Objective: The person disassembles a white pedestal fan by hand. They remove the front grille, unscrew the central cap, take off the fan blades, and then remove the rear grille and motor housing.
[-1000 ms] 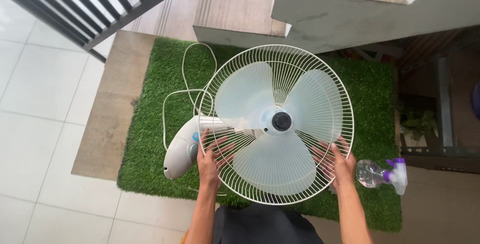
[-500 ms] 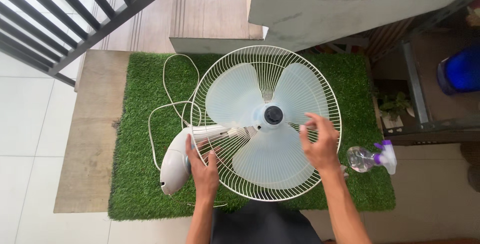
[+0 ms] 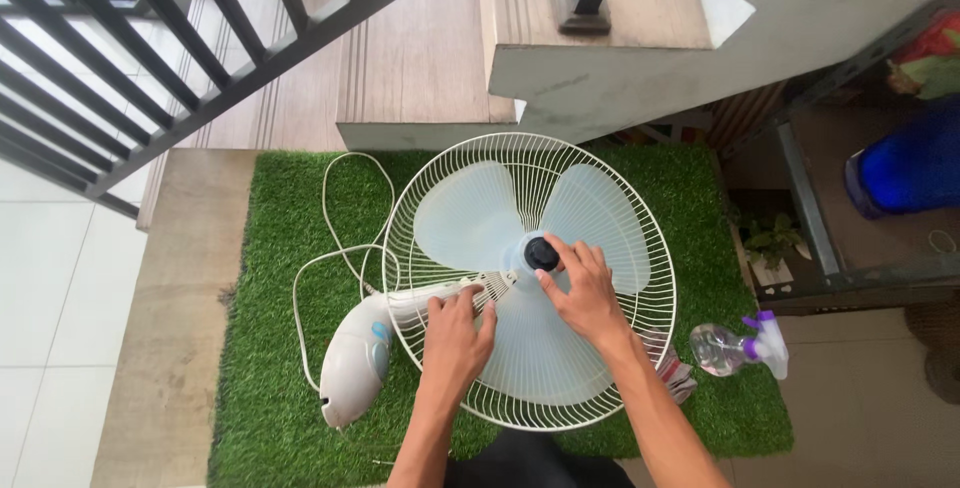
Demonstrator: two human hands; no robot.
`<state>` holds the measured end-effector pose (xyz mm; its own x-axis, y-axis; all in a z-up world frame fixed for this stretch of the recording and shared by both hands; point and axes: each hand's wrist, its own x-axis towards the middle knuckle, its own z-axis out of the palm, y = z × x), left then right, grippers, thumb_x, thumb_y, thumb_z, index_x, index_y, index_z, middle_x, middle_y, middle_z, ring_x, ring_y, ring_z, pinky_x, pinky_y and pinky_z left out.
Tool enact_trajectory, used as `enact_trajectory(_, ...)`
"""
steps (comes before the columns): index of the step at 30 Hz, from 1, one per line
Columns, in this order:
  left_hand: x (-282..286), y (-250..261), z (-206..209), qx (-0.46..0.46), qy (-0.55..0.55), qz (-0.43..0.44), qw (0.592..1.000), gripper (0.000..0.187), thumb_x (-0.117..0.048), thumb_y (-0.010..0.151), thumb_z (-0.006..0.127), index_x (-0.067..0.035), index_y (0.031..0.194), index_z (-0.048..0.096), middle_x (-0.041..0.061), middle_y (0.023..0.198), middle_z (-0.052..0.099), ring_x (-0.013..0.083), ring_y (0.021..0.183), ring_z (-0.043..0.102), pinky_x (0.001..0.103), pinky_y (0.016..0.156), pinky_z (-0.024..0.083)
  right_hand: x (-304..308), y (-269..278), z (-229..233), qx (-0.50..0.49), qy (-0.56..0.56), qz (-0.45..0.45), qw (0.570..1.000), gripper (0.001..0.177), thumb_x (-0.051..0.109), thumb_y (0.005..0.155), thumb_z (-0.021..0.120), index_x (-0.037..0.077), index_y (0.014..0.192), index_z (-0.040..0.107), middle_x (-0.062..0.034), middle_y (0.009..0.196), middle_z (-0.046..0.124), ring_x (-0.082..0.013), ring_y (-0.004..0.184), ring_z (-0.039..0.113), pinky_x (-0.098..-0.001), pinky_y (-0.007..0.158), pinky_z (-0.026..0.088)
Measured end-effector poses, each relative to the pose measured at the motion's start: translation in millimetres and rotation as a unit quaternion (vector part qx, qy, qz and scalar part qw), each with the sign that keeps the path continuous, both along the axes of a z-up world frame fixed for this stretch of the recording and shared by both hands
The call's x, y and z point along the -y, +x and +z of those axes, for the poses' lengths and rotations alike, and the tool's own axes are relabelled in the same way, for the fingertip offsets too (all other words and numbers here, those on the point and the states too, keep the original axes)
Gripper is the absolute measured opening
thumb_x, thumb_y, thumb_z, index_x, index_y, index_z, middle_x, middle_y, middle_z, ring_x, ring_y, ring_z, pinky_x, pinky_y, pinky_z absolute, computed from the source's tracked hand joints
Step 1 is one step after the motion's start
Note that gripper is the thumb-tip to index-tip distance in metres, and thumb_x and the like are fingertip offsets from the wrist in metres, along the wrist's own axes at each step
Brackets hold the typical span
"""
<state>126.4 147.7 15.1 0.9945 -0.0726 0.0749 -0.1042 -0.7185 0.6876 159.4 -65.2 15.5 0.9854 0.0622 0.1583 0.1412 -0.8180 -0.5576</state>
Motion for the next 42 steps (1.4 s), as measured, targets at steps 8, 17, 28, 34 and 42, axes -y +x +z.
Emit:
enact_trajectory(8,-5.8,5.5,-22.6,-0.122,0.031,-0.047,0.991,0.032,-0.034,0.099,0.052,-0.009,0.101,0.073,0.020,0.075,0.071,0.0411,0.075,0.070,0.054,0.070,0.053,9.6,19.9,21.4,-0.115,-0.001,0.044,0.992,0.046,0.033,0.081,0.081,0.016,0.121,0.068,-0.0041,0.085,0.065,-0.0216,0.076,0.065,-0.0439,0.083,0.045)
enact_trajectory(17,-7.3,-7.5,-41.4,-0.143,0.044,-0.070,0.986,0.030,-0.035,0.103,0.048,-0.010,0.100,0.063,0.019,0.069,0.069,0.0418,0.068,0.068,0.055,0.065,0.051,28.2,33.5,17.5,0.015,-0.037,0.214,0.976,0.046,0.043,0.079,0.083,0.008,0.102,0.066,-0.0031,0.090,0.065,-0.0228,0.088,0.064,-0.0401,0.082,0.049)
enact_trajectory(28,8.4,-19.1,-46.5,-0.195,-0.009,-0.021,0.981,0.034,-0.035,0.105,0.043,-0.006,0.106,0.060,0.021,0.074,0.070,0.0437,0.070,0.069,0.055,0.067,0.054,33.3,37.0,15.8,0.080,-0.048,0.307,0.947,0.047,0.035,0.079,0.079,0.006,0.114,0.066,-0.0074,0.099,0.065,-0.0277,0.094,0.061,-0.0411,0.083,0.056)
enact_trajectory(34,14.1,-28.2,-49.9,-0.198,-0.009,-0.015,0.980,0.035,-0.039,0.103,0.048,-0.007,0.099,0.062,0.022,0.074,0.070,0.0444,0.073,0.068,0.056,0.067,0.052,34.2,39.5,17.9,0.057,-0.039,0.335,0.940,0.048,0.030,0.080,0.082,0.003,0.115,0.064,-0.0096,0.095,0.065,-0.0279,0.088,0.062,-0.0405,0.079,0.057)
enact_trajectory(42,11.3,-31.3,-55.1,-0.121,-0.044,-0.020,0.991,0.030,-0.033,0.102,0.051,-0.005,0.095,0.060,0.021,0.075,0.071,0.0453,0.070,0.067,0.057,0.063,0.050,31.3,31.1,12.2,0.037,0.007,0.307,0.951,0.043,0.025,0.083,0.081,0.001,0.114,0.063,-0.0120,0.094,0.067,-0.0280,0.084,0.067,-0.0398,0.075,0.058)
